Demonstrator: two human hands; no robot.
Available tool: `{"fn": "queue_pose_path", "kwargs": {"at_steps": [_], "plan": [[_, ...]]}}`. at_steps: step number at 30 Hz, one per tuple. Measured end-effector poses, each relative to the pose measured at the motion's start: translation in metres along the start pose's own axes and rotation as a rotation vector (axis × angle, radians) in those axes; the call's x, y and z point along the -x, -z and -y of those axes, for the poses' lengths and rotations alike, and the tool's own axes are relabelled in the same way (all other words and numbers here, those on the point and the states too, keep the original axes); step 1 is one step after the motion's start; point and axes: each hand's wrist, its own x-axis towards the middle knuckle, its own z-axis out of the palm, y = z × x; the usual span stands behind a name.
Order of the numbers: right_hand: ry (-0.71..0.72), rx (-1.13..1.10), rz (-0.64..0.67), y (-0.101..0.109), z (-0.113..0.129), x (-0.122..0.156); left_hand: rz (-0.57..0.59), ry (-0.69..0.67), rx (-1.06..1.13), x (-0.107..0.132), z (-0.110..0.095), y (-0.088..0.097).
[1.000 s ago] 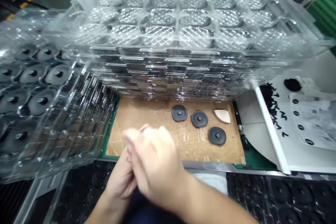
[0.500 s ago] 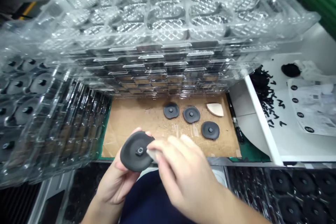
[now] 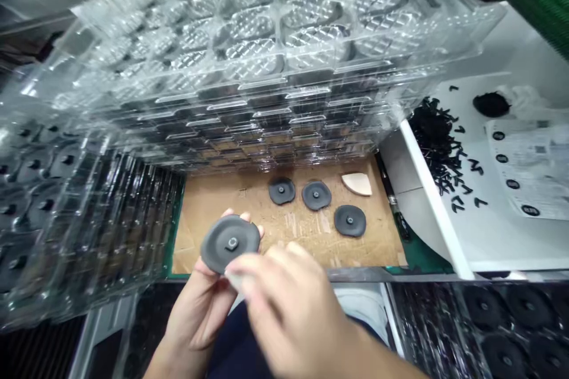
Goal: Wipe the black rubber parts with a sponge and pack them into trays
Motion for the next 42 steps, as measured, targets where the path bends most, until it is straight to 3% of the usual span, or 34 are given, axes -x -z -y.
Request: {"fn": "queue_pose_path", "kwargs": {"at_steps": [4, 7, 9, 13, 20, 23, 27, 31, 38, 42], "plan": [[-0.307, 0.049, -0.093, -0.012, -0.053, 0.006, -0.06, -0.011, 0.11, -0.008, 0.002, 0.001], [-0.326, 0.104, -0.014, -0.033, -0.084, 0.023, -0.093, -0.012, 0.143, -0.011, 0.002, 0.002], [-0.322, 0.154, 0.033, -0.047, -0.091, 0.038, -0.118, -0.008, 0.142, -0.012, 0.002, 0.001], [-0.335, 0.286, 0.004, -0.064, -0.085, 0.063, -0.128, -0.007, 0.124, -0.011, 0.002, -0.001], [-0.221, 0.285, 0.002, -0.06, -0.096, 0.061, -0.063, -0.073, 0.08, -0.008, 0.002, 0.002], [-0.179, 0.235, -0.052, -0.045, -0.082, 0.041, -0.074, -0.155, 0.069, -0.008, 0.003, 0.004], [-0.041, 0.162, -0.163, -0.028, -0.03, 0.011, -0.093, -0.227, 0.05, -0.005, 0.004, 0.007], [0.092, 0.139, -0.136, -0.027, 0.007, 0.001, -0.05, -0.209, 0.031, 0.002, 0.004, 0.007], [0.157, 0.163, -0.096, -0.027, 0.01, 0.005, 0.019, -0.19, 0.081, 0.005, 0.004, 0.009], [0.116, 0.241, -0.147, -0.026, 0.012, 0.001, 0.008, -0.22, 0.082, 0.007, 0.001, 0.009]]}}
